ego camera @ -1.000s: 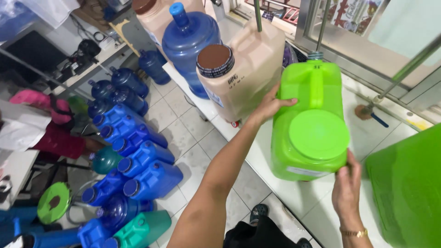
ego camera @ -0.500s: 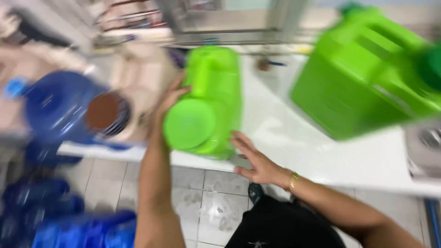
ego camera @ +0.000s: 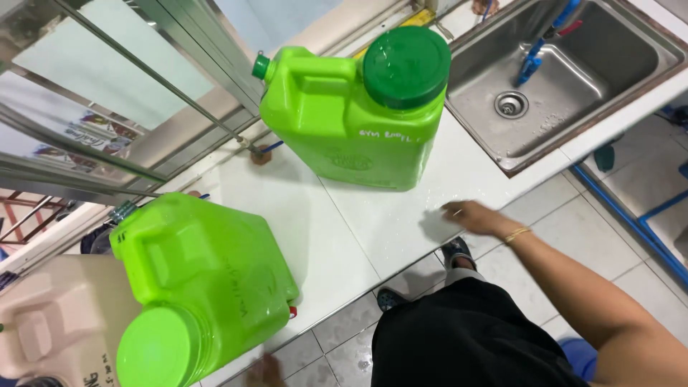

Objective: Cleaning the openings and exteriors of large plastic water jugs in a sink

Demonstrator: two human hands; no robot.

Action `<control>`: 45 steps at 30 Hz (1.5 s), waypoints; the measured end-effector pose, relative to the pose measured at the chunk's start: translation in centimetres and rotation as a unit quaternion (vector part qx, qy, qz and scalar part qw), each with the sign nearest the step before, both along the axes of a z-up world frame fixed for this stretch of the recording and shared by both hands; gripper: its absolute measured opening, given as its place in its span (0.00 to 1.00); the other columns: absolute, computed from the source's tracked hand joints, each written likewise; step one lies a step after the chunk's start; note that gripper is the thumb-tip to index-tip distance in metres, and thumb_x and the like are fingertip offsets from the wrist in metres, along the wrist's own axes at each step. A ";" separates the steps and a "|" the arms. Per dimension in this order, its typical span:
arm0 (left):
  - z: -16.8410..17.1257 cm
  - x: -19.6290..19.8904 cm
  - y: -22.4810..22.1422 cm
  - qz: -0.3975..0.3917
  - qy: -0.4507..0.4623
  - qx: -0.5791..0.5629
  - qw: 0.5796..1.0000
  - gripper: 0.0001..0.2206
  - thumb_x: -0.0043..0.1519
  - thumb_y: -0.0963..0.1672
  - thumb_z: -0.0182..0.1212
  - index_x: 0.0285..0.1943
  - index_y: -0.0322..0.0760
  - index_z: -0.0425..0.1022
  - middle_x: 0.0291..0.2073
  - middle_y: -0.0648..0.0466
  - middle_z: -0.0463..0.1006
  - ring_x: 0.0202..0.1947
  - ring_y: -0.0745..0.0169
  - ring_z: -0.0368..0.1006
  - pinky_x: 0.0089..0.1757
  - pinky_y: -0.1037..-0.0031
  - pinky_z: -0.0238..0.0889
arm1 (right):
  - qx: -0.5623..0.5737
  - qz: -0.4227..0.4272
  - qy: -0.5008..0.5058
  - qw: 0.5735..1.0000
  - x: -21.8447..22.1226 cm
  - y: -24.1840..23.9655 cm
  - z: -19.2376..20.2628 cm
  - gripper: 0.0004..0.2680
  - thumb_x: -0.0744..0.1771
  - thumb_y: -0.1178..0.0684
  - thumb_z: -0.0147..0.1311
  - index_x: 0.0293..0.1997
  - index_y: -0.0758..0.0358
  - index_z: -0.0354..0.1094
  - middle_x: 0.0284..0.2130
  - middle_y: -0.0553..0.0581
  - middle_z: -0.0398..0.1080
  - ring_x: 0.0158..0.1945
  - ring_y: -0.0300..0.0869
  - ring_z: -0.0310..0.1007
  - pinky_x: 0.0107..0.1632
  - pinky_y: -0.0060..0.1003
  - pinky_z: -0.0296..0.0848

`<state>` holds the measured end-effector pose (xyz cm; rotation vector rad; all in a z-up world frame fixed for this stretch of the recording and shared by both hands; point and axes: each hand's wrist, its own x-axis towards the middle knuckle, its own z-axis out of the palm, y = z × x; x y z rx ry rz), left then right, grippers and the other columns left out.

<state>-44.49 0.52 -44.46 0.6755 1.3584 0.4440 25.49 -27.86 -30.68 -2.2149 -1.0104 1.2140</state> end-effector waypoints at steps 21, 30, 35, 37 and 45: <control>25.7 54.1 -12.3 0.019 0.007 0.543 0.839 0.53 0.51 0.41 0.79 0.80 0.29 0.38 0.74 0.32 0.48 0.76 0.38 0.41 0.70 0.46 0.33 | 0.184 0.101 0.347 0.914 5.5 10.9 12.5 0.32 0.71 0.30 0.25 0.79 0.64 0.27 0.75 0.74 0.27 0.76 0.68 0.29 0.68 0.71 0.51; 25.3 42.9 -11.4 -0.009 0.021 0.508 0.861 0.50 0.50 0.41 0.78 0.80 0.36 0.46 0.74 0.40 0.55 0.76 0.43 0.47 0.67 0.41 0.44 | 0.128 0.275 0.240 0.922 0.3 10.5 12.9 0.38 0.68 0.22 0.23 0.78 0.67 0.27 0.75 0.76 0.34 0.76 0.67 0.38 0.70 0.70 0.50; 25.2 38.7 -10.0 0.008 -0.040 0.436 0.899 0.48 0.56 0.48 0.72 0.81 0.35 0.40 0.76 0.35 0.49 0.76 0.31 0.41 0.64 0.32 0.44 | 0.120 0.341 0.188 0.913 -1.3 10.6 16.8 0.33 0.70 0.30 0.37 0.78 0.67 0.36 0.74 0.78 0.39 0.74 0.72 0.41 0.71 0.71 0.47; 29.2 38.2 -9.8 0.009 -0.037 0.477 0.878 0.51 0.55 0.51 0.71 0.81 0.33 0.36 0.76 0.29 0.44 0.75 0.24 0.37 0.64 0.31 0.41 | 0.229 0.313 0.145 0.910 0.0 13.5 15.0 0.25 0.69 0.39 0.46 0.68 0.70 0.53 0.63 0.79 0.55 0.66 0.72 0.55 0.64 0.69 0.57; 38.3 44.5 -10.6 -0.118 0.340 0.642 0.677 0.50 0.46 0.60 0.79 0.77 0.56 0.54 0.74 0.21 0.43 0.74 0.16 0.47 0.64 0.42 0.52 | 0.508 0.358 -0.316 0.717 1.0 30.0 25.5 0.35 0.56 0.73 0.50 0.73 0.52 0.58 0.70 0.67 0.54 0.74 0.63 0.47 0.67 0.80 0.35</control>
